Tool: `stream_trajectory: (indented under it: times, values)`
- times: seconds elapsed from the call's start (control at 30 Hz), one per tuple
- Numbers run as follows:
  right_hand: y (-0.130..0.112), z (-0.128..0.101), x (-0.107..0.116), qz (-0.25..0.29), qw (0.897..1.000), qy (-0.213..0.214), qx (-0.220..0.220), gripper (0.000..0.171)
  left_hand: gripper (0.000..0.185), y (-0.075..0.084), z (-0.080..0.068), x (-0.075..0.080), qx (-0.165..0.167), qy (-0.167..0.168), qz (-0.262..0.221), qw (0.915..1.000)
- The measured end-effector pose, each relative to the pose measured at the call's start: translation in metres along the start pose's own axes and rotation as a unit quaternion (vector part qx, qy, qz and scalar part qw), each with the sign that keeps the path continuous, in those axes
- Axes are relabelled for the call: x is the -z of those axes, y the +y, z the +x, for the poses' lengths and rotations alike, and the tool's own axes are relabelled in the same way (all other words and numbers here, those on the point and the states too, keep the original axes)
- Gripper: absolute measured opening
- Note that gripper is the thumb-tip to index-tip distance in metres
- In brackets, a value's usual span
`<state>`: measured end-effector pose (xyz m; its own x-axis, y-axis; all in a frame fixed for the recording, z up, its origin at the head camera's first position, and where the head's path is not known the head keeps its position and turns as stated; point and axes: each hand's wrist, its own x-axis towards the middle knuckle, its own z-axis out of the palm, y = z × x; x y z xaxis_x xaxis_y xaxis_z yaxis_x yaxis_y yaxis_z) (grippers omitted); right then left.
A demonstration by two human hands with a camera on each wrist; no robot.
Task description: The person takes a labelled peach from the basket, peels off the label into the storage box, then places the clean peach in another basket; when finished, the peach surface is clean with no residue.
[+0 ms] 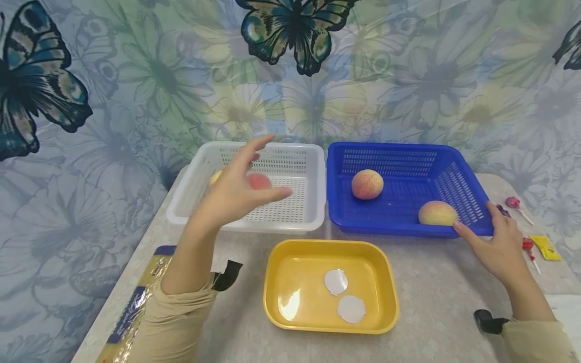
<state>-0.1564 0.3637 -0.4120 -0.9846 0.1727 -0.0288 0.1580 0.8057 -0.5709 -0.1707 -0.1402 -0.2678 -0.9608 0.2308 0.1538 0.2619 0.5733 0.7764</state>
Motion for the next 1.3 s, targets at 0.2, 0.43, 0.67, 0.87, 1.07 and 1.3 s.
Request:
stream_trajectory:
  times: [0.2, 0.43, 0.67, 0.87, 1.07, 1.3]
  values:
    - [-0.002, -0.002, 0.002, -0.007, 1.000, 0.001, 0.005, 0.096, 0.109, -0.073, -0.026, 0.036, 0.117, 0.050, 0.034, 0.9914]
    - [-0.014, -0.002, 0.002, -0.009, 0.993, 0.084, 0.081, 0.092, 0.118, -0.142, -0.055, 0.049, 0.193, 0.083, 0.108, 0.9718]
    - [-0.067, 0.001, -0.001, 0.023, 0.984, 0.071, 0.164, 0.083, 0.121, -0.169, -0.062, 0.036, 0.209, 0.102, 0.083, 0.9690]
    - [-0.134, 0.002, -0.014, 0.057, 0.977, 0.011, 0.205, 0.077, 0.126, -0.171, -0.063, 0.033, 0.207, 0.106, 0.077, 0.9696]
    - [-0.204, 0.010, -0.047, 0.080, 0.951, -0.031, 0.299, 0.065, 0.128, -0.170, -0.063, 0.035, 0.201, 0.102, 0.088, 0.9704]
    - [-0.281, 0.014, -0.104, 0.133, 0.913, -0.159, 0.352, 0.063, 0.128, -0.173, -0.065, 0.037, 0.203, 0.082, 0.088, 0.9718]
